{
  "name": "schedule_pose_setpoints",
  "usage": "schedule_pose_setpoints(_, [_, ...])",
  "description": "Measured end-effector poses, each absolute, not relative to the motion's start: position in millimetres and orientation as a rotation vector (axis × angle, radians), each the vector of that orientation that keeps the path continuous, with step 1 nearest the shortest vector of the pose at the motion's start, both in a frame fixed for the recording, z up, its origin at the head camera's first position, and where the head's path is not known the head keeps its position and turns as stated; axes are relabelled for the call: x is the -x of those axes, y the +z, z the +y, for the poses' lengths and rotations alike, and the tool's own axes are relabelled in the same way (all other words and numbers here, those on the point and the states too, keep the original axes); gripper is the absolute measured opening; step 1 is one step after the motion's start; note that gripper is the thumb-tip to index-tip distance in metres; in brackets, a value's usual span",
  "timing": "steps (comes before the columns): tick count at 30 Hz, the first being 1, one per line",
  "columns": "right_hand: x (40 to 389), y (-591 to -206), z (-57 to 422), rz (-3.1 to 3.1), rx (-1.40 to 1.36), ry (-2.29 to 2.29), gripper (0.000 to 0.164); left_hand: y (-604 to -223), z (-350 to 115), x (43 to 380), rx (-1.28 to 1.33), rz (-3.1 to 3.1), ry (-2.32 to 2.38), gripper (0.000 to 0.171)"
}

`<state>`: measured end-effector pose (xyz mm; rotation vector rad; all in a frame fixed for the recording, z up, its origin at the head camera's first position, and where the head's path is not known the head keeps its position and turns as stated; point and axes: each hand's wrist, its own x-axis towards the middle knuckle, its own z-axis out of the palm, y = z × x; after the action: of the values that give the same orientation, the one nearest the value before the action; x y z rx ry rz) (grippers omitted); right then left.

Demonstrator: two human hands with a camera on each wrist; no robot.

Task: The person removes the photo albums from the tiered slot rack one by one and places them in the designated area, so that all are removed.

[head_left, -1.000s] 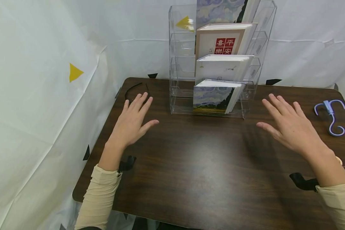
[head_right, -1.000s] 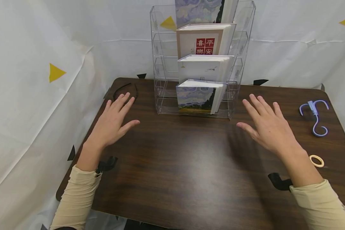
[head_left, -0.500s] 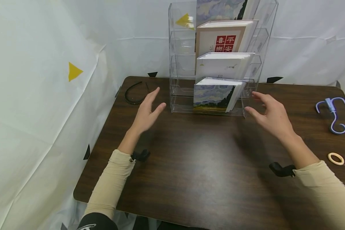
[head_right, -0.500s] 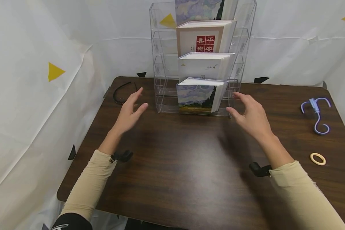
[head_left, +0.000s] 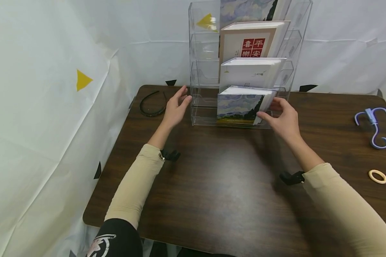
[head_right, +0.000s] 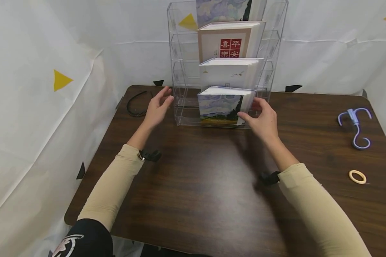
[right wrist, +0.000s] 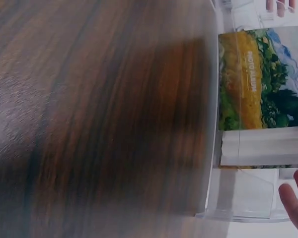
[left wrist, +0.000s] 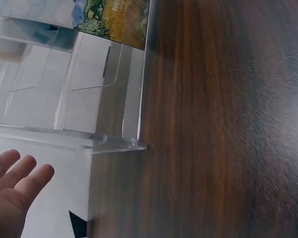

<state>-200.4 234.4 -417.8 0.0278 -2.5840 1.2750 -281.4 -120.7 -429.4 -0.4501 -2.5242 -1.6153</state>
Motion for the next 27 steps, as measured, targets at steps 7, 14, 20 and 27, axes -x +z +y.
schedule_pose_setpoints(7, [209.1,-416.9,239.5,-2.657,-0.016,1.355,0.060,-427.4,-103.4,298.3,0.317,-2.575,-1.654,0.058])
schedule_pose_setpoints(14, [220.1,-415.3,244.5,-2.720,-0.140,1.405,0.053,-422.7,-90.9,307.3,0.096,-2.613,-1.572,0.051])
schedule_pose_setpoints(20, [225.0,-417.9,246.9,-2.752,-0.178,1.430,0.047,-422.8,-86.0,307.8,0.055,-2.599,-1.595,0.048])
schedule_pose_setpoints(27, [227.0,-420.9,242.3,-2.719,-0.232,1.396,0.037,-419.8,-89.5,305.3,0.048,-2.589,-1.686,0.049])
